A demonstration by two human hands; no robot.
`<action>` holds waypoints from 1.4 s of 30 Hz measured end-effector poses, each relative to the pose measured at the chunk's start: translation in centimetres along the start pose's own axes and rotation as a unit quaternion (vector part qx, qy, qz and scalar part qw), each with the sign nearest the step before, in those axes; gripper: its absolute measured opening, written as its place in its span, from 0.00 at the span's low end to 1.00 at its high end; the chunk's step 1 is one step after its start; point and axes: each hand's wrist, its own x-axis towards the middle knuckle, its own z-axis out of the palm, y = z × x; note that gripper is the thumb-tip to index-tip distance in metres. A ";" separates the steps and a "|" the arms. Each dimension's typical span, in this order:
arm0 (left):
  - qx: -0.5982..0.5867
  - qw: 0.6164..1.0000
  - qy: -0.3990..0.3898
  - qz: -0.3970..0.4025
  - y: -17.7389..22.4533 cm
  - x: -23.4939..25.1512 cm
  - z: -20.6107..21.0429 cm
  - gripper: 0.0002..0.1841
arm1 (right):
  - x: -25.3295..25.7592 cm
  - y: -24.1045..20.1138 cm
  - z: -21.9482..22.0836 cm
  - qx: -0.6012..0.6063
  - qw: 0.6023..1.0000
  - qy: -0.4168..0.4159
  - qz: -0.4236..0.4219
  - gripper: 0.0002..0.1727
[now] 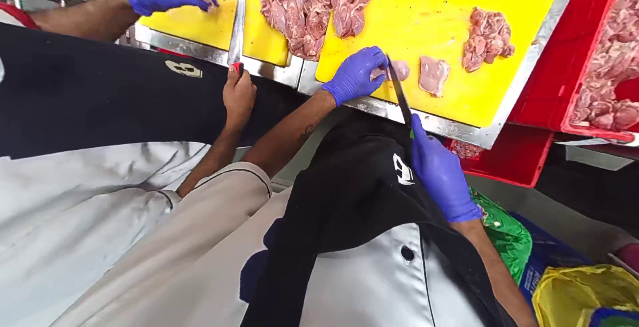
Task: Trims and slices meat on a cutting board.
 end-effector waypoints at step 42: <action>0.054 0.986 -0.156 0.028 3.4 5.2 -0.6 0.18 | 7.0 8.0 -4.2 0.311 0.928 0.183 0.091 0.31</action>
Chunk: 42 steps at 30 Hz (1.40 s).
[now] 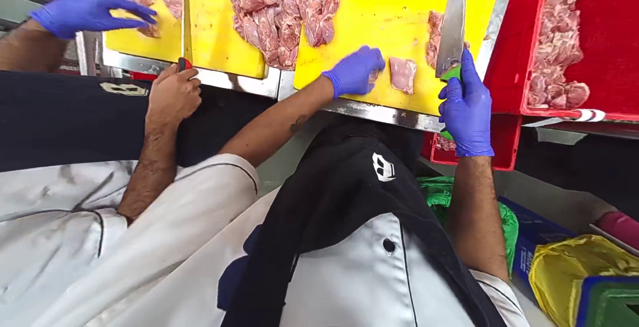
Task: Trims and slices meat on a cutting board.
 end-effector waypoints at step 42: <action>0.179 0.930 -0.112 0.300 3.1 8.9 -2.2 0.06 | -5.5 4.3 -0.5 0.206 0.977 -0.003 0.054 0.30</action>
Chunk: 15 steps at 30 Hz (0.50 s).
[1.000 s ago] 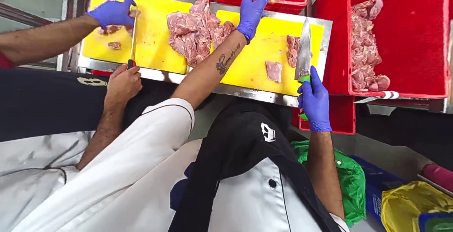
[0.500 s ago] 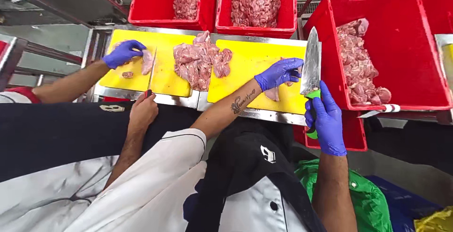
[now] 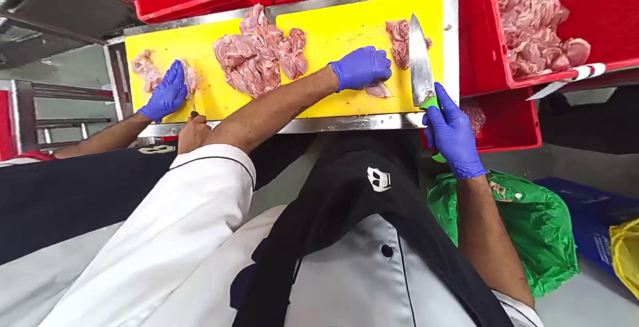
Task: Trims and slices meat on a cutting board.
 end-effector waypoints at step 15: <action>-0.079 0.945 0.272 -0.163 2.4 -7.4 5.7 0.11 | -4.6 3.4 2.9 -0.296 0.947 -0.076 -0.096 0.29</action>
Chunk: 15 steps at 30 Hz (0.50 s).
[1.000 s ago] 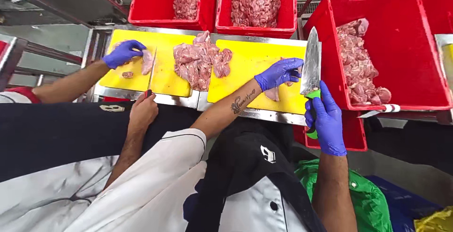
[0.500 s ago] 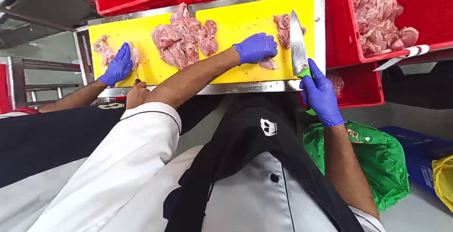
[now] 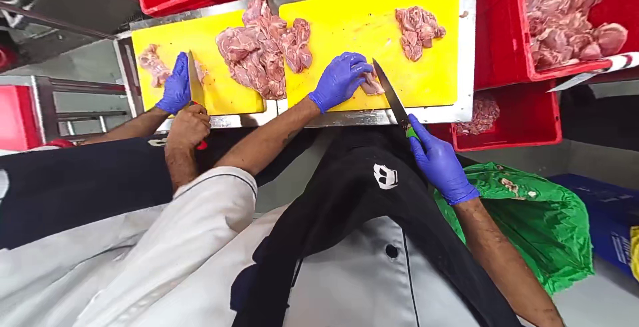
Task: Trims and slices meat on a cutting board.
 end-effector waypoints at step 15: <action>-0.082 0.989 0.053 -0.113 0.9 -0.6 2.8 0.07 | 7.5 -2.7 1.5 0.018 0.999 -0.033 0.011 0.31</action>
